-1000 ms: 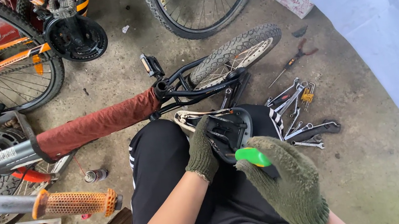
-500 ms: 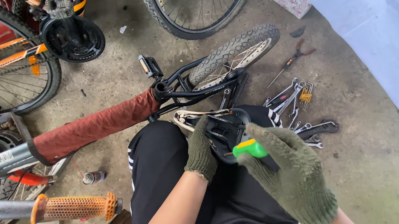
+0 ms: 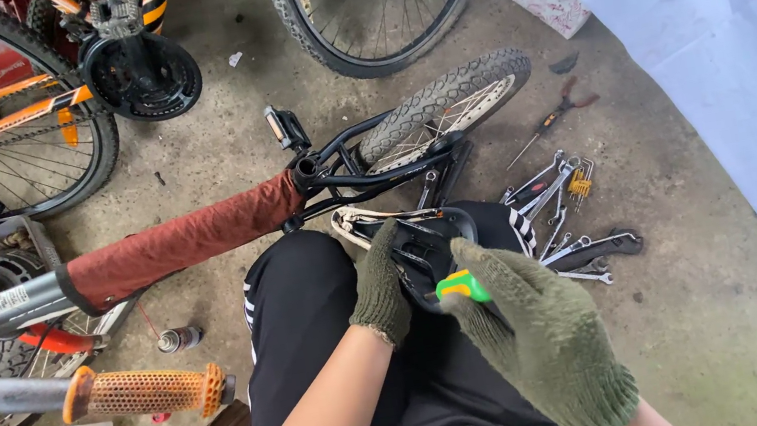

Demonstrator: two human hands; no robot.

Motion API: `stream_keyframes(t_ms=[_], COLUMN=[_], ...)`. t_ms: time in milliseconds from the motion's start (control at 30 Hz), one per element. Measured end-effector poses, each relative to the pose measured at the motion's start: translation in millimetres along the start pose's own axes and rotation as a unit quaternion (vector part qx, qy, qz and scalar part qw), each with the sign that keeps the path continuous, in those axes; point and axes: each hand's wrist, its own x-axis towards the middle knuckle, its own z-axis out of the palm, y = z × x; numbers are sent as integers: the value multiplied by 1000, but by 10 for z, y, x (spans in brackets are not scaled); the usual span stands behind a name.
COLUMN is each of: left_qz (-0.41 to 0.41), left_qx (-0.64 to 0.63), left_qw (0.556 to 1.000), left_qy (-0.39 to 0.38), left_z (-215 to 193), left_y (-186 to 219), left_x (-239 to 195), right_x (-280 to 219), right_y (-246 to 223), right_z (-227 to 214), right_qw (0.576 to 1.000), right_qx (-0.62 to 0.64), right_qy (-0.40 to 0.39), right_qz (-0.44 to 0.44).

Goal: The person is sitting on the floor and using a green-handled screwdriver to work on the seat post of a bicycle. They are seen tightening or loosening a bolt on the seat clamp mechanism.

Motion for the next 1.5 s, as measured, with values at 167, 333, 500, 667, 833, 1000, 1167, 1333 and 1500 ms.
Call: stream_keyframes(t_ms=[167, 333, 500, 667, 833, 1000, 1167, 1333, 1500], left_qz=[-23, -16, -27, -26, -37, -50, -44, -71, -59], left_qx=[19, 34, 27, -7, 7, 12, -21, -55, -14], left_qw=[999, 999, 999, 999, 999, 999, 999, 993, 998], left_qy=[14, 23, 16, -23, 7, -9, -11, -82, -13], left_z=[26, 39, 8, -21, 46, 70, -68, -235, -57], left_y=[59, 63, 53, 33, 81, 122, -2, -82, 42], left_x=[-31, -64, -31, -8, -93, -152, 76, 231, 12], right_x=[12, 73, -14, -27, 38, -136, -203, -116, -73], right_y=[78, 24, -58, 33, -28, 23, -28, 123, 49], right_z=[-85, -37, -40, -82, -34, 197, 295, 294, 209], right_qw=[992, 998, 999, 991, 997, 998, 981, 987, 989], right_qx=[40, 39, -23, 20, 43, 43, 109, 142, 133], right_qy=[-100, -16, -6, -109, -35, 14, 52, 29, -22], right_qz=[-62, -54, 22, -72, -50, 44, 152, -73, -66])
